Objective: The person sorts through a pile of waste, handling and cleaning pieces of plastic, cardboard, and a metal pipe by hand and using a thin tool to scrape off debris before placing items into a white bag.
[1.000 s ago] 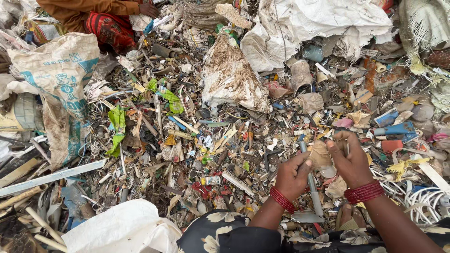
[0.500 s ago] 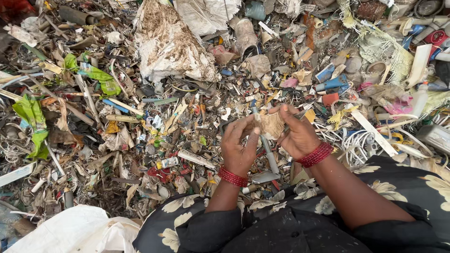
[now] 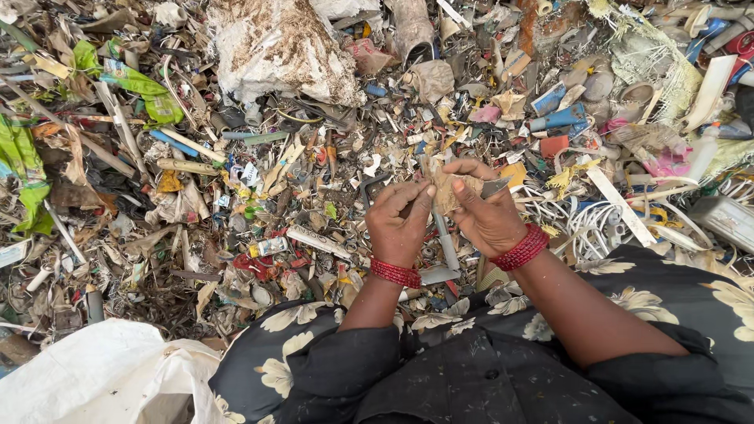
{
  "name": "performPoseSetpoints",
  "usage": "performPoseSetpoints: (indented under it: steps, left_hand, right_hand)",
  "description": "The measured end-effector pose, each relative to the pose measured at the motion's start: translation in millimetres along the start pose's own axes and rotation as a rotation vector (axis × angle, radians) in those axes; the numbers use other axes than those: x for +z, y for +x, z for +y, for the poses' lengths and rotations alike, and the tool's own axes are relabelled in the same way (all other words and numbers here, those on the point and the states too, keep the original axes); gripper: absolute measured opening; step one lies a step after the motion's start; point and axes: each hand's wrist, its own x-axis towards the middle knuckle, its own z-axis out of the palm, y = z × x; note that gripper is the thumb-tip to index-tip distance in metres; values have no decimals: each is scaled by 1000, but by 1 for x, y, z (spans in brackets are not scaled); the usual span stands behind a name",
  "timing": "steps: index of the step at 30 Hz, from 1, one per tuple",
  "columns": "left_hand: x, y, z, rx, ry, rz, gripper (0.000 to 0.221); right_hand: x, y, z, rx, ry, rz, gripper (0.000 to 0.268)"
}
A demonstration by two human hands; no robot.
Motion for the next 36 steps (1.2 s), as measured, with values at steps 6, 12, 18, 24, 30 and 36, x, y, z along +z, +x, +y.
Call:
performPoseSetpoints:
  steps: [6, 12, 18, 24, 30, 36]
  left_hand:
    - [1, 10, -18, 106, 310, -92, 19]
    - [10, 8, -19, 135, 341, -50, 23]
    - [2, 3, -18, 249, 497, -80, 23]
    - [21, -23, 16, 286, 429, -227, 16]
    - [-9, -1, 36, 254, 439, -141, 21]
    - [-24, 2, 32, 525, 335, -190, 28]
  right_hand:
    - [1, -3, 11, -23, -33, 18, 26]
    - [-1, -3, 21, -144, -133, 140, 12]
    - [-8, -6, 22, -336, -560, 197, 11]
    - [-14, 13, 20, -524, -831, 314, 11]
    - [-27, 21, -18, -26, -2, 261, 20]
    - [-10, 12, -21, 135, 67, 295, 16]
